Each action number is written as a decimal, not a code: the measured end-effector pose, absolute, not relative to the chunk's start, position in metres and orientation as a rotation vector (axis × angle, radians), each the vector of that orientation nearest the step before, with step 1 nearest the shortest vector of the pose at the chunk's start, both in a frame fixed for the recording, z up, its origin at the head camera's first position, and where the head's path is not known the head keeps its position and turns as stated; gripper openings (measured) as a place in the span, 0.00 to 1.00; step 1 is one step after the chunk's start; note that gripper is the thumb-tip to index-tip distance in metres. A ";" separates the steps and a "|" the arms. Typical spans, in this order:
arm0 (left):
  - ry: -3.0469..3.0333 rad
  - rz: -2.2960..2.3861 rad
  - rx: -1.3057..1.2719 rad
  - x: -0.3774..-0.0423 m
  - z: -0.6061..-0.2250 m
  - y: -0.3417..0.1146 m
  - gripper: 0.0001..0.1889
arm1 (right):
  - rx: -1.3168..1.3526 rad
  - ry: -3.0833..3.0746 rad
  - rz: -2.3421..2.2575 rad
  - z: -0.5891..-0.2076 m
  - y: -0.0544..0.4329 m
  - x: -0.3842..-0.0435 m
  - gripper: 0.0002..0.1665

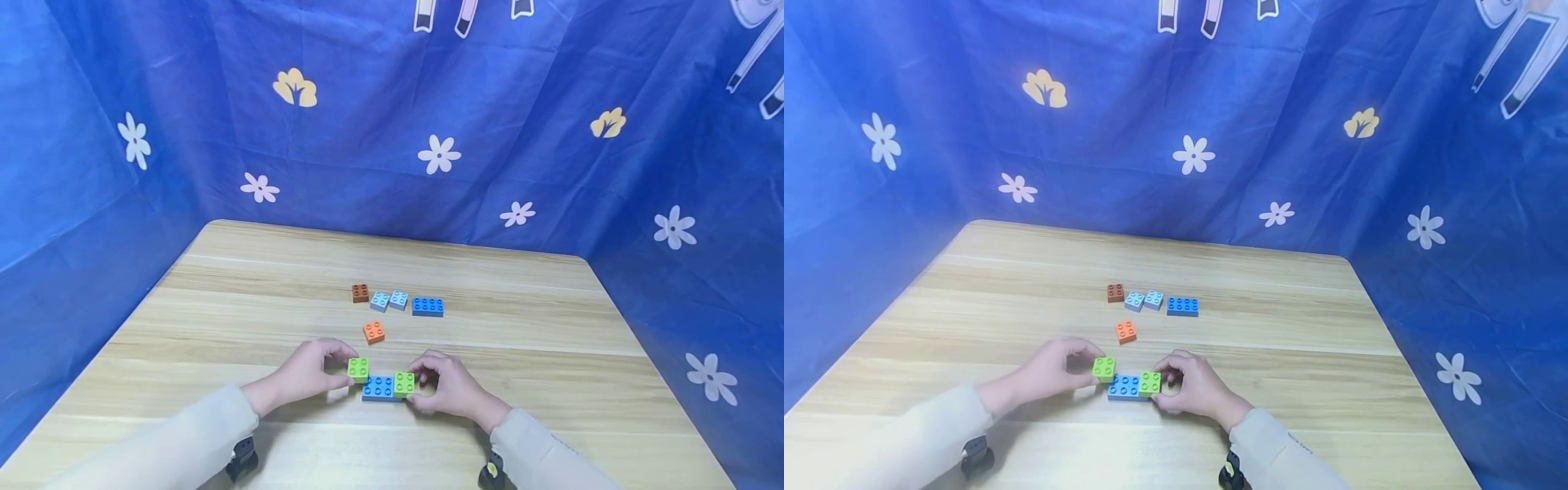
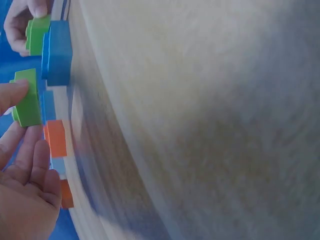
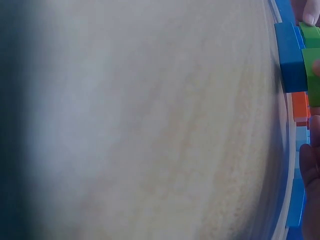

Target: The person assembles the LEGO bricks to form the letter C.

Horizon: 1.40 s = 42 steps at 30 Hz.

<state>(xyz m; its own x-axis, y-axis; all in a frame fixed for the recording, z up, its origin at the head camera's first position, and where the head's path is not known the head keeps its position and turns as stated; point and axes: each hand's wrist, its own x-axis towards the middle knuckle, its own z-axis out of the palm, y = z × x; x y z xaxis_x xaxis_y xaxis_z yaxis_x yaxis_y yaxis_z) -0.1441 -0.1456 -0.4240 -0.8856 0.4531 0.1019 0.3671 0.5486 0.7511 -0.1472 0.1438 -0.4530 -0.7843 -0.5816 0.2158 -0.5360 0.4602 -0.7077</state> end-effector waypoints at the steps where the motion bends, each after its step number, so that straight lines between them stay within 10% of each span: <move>1: 2.669 1.257 0.720 -0.143 -0.424 -0.145 0.18 | -1.012 2.636 -1.244 -0.453 0.144 -0.147 0.23; 42: 2.743 1.099 0.892 -0.138 -0.420 -0.132 0.16 | -1.003 2.636 -1.263 -0.455 0.144 -0.148 0.23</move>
<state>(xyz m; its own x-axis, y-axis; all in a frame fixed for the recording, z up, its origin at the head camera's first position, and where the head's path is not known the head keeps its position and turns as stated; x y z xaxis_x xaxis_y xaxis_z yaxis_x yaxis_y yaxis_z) -0.1376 -0.1323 -0.4201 -0.8317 0.5327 0.1565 0.4935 0.5801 0.6481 -0.1479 0.1443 -0.4555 -0.7882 -0.5743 0.2212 -0.5324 0.4558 -0.7133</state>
